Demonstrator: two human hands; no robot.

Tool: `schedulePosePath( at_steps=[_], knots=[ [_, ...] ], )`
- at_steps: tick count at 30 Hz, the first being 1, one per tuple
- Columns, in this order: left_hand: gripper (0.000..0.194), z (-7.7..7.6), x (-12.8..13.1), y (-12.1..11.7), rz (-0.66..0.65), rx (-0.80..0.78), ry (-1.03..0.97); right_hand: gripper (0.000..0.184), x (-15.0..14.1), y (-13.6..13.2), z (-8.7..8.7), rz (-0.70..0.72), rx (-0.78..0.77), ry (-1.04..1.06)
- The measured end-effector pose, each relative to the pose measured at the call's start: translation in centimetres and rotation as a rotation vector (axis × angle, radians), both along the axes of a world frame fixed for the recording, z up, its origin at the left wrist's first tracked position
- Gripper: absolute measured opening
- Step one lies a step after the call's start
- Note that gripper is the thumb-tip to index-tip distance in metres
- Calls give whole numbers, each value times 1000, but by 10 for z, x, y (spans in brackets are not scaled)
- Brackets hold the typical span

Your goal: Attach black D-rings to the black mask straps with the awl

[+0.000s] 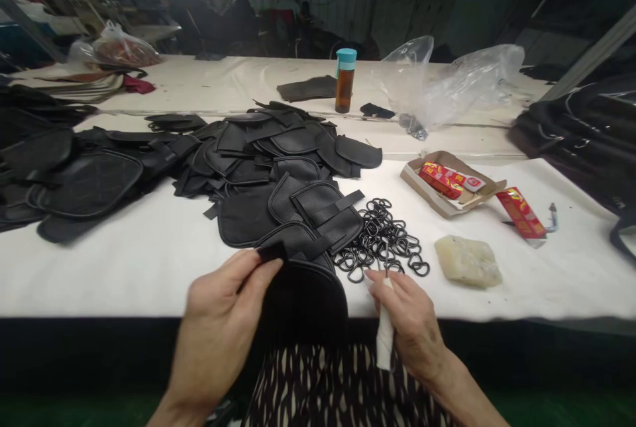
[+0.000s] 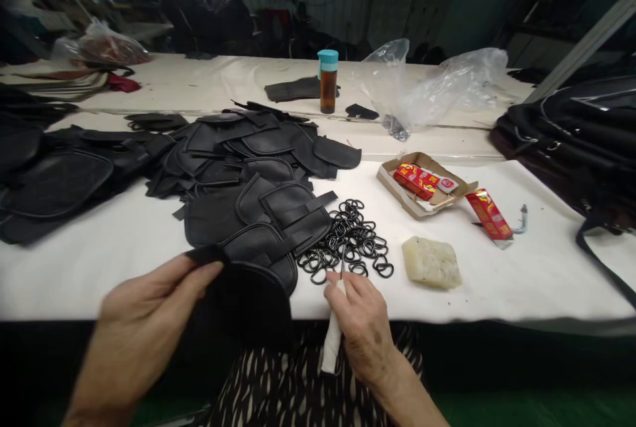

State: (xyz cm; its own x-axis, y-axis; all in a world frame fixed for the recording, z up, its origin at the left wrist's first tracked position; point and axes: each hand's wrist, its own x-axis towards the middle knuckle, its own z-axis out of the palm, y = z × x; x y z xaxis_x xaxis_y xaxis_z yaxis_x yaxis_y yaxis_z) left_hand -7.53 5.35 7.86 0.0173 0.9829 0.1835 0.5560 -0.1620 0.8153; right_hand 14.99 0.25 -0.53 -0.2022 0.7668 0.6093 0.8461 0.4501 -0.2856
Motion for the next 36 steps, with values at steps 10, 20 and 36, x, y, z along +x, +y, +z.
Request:
schedulePosePath(
  at_steps=[10, 20, 36],
  knots=[
    [22, -46, 37, 19, -214, -152, 93, 25, 4, 20, -9, 163, -9, -179],
    [20, -47, 38, 13, -205, -383, -170, 21, 3, 23, 0, 137, 62, -110],
    [18, -55, 44, 13, -181, -522, -300, 15, -26, 49, 24, 29, 210, -53]
  ],
)
